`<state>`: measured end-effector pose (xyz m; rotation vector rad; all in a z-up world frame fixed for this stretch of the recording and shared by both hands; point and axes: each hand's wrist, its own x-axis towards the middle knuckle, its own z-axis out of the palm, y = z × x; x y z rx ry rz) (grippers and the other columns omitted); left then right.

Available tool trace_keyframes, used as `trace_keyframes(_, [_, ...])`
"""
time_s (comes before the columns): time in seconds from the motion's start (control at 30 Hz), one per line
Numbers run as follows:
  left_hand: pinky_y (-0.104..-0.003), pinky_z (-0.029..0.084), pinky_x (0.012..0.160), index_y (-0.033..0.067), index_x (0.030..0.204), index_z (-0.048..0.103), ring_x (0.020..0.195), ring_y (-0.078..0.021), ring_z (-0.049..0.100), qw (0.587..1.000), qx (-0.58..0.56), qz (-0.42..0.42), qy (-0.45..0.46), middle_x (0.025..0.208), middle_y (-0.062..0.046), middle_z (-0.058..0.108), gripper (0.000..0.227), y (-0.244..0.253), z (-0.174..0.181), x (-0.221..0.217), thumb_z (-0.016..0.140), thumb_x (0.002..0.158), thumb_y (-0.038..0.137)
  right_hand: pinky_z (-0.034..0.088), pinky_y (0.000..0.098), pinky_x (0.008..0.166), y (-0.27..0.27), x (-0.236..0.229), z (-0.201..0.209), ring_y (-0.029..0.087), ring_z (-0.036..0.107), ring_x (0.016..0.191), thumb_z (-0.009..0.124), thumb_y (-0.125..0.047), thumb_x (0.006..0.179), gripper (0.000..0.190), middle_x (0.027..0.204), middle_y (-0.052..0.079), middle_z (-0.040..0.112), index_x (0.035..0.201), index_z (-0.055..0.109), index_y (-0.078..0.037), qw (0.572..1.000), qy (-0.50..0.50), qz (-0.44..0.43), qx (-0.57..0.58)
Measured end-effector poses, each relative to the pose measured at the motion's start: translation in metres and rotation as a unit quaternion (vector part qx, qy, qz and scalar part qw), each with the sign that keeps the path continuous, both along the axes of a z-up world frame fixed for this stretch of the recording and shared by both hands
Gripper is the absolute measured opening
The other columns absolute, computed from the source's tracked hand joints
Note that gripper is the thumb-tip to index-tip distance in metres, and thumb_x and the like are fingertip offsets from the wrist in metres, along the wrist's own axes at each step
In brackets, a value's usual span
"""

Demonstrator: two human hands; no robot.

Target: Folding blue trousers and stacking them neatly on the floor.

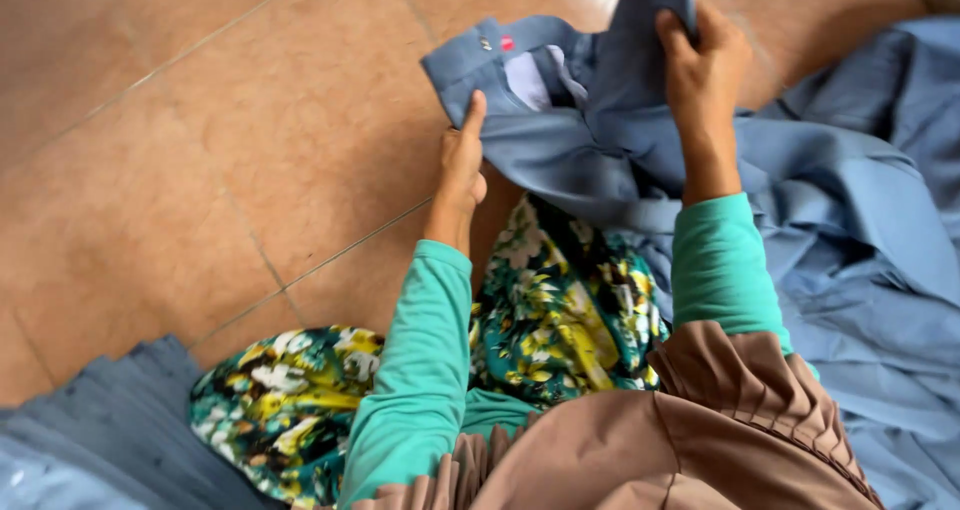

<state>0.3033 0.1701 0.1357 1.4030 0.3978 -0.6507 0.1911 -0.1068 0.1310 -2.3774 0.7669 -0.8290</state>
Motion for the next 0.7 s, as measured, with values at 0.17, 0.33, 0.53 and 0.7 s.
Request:
trace_keyframes(0.17, [-0.039, 0.059, 0.091, 0.0076, 0.131, 0.067, 0.114, -0.0236, 0.069, 0.984, -0.101, 0.148, 0.02, 0.125, -0.01, 0.073, 0.074, 0.12, -0.012, 0.041, 0.068, 0.074, 0.056, 0.052, 0.0484, 0.081, 0.195, 0.1, 0.029, 0.037, 0.069, 0.105, 0.063, -0.03, 0.106, 0.042, 0.124, 0.018, 0.071, 0.144, 0.055, -0.015, 0.972, 0.039, 0.231, 0.001])
trace_keyframes(0.33, [-0.067, 0.029, 0.119, 0.0039, 0.161, 0.022, 0.149, -0.0481, 0.033, 0.952, -0.183, 0.235, 0.065, 0.161, -0.028, 0.034, 0.099, 0.2, -0.023, 0.019, 0.053, 0.094, 0.07, 0.063, 0.0471, 0.066, 0.354, 0.1, -0.048, 0.029, 0.07, 0.093, 0.067, -0.024, 0.093, 0.06, 0.105, 0.003, 0.067, 0.149, 0.051, -0.034, 0.89, 0.201, 0.366, -0.182])
trace_keyframes(0.53, [-0.054, 0.032, 0.123, 0.001, 0.159, 0.03, 0.149, -0.0403, 0.036, 0.966, -0.13, 0.19, 0.116, 0.159, -0.025, 0.039, 0.117, 0.218, -0.048, -0.015, 0.047, 0.081, 0.087, 0.058, 0.0479, 0.079, 0.383, 0.072, -0.114, 0.029, 0.057, 0.113, 0.054, -0.031, 0.101, 0.054, 0.115, 0.005, 0.059, 0.153, 0.043, -0.031, 0.83, 0.311, 0.432, -0.166])
trace_keyframes(0.7, [-0.059, 0.023, 0.121, -0.0077, 0.154, 0.032, 0.151, -0.0442, 0.029, 0.957, -0.023, 0.278, 0.075, 0.159, -0.032, 0.033, 0.097, 0.216, -0.103, 0.02, 0.066, 0.092, 0.06, 0.055, 0.0447, 0.081, 0.351, 0.048, -0.082, 0.024, 0.053, 0.113, 0.069, -0.051, 0.09, 0.068, 0.118, 0.001, 0.056, 0.151, 0.043, -0.032, 0.806, 0.356, 0.4, -0.251])
